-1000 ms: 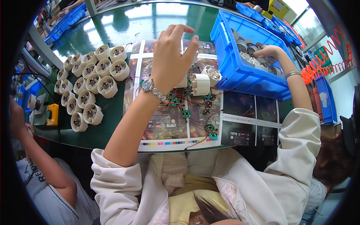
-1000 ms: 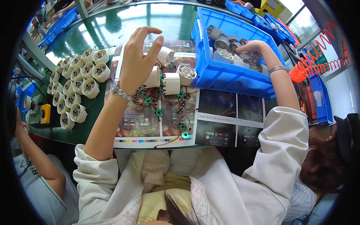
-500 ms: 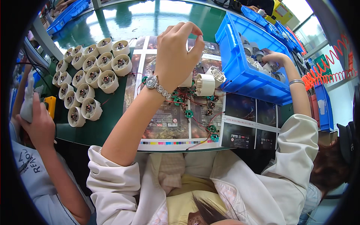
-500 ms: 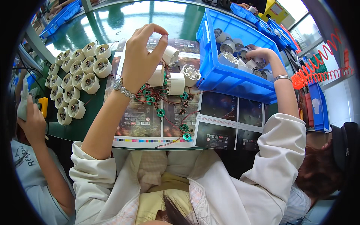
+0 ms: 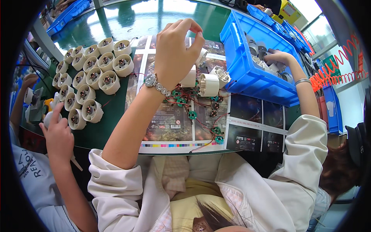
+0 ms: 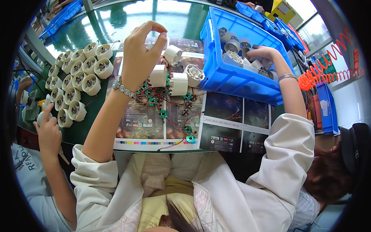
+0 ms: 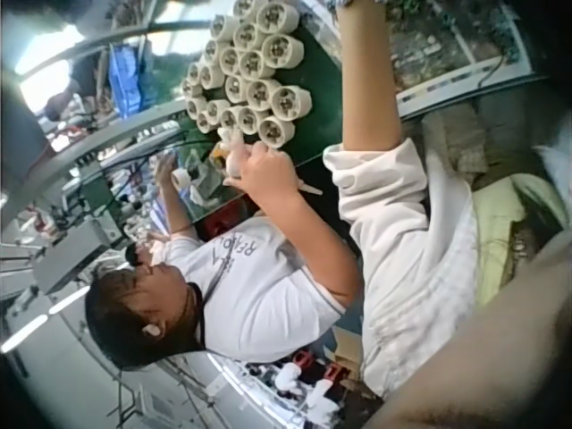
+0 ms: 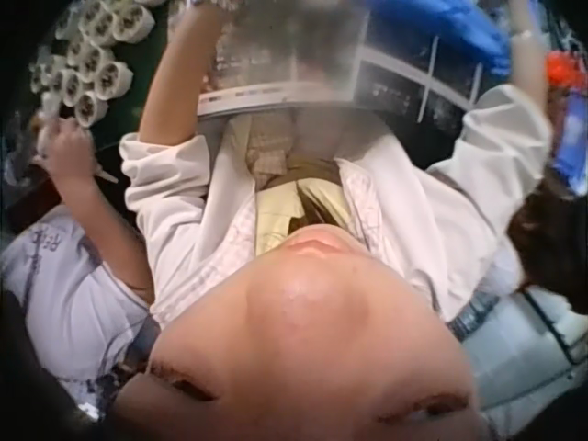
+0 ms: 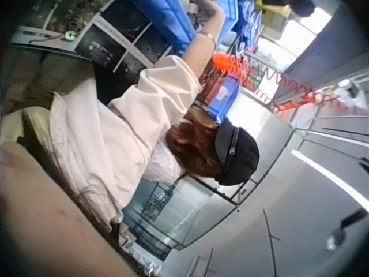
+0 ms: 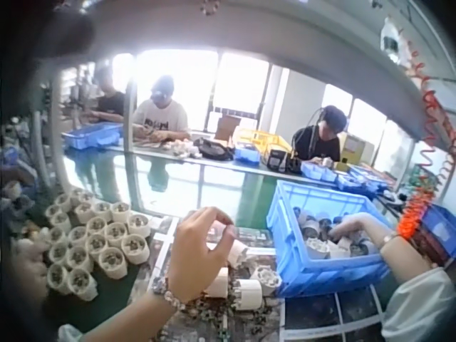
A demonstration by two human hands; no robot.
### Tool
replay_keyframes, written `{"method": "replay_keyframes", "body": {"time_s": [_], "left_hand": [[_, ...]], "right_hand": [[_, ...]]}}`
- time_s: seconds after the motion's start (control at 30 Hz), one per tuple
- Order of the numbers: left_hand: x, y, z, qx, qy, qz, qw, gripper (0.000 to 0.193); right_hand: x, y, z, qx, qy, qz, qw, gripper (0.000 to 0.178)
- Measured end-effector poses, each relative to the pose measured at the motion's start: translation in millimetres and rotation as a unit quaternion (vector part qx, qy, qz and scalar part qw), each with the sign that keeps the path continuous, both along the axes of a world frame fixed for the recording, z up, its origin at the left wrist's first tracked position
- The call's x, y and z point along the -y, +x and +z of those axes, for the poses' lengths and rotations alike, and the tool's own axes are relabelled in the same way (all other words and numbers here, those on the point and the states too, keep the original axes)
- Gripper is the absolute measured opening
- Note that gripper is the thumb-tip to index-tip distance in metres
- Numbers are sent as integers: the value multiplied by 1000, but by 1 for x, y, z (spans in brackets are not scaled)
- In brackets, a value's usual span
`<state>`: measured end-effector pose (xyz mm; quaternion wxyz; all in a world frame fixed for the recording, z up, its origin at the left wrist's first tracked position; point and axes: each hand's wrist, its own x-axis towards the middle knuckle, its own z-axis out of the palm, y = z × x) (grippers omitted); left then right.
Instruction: Assembling small electronic circuit boards into plastic housings and securing them with tape.
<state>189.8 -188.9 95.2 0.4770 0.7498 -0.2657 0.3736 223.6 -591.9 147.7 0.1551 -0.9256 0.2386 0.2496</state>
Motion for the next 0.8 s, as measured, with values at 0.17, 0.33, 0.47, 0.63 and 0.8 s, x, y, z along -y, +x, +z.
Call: {"method": "replay_keyframes", "body": {"time_s": [0.17, 0.33, 0.47, 0.63, 0.8], "left_hand": [[-7, 2, 2, 8, -8, 8, 1000, 6], [-13, 4, 7, -4, -19, 19, 1000, 6], [-15, 7, 10, -11, -29, 20, 999, 8], [-25, 3, 21, -43, -29, 11, 999, 14], [-38, 2, 39, -156, -46, -15, 987, 11]], "right_hand": [[-3, -9, 7, 1, 55, -16, 998, 92], [-15, -10, 13, -30, 4, -42, 999, 87], [-9, -4, 8, -59, -54, -45, 996, 90], [15, 2, -2, -38, 19, -8, 999, 97], [28, 1, 1, 13, 89, -26, 996, 92]]}}
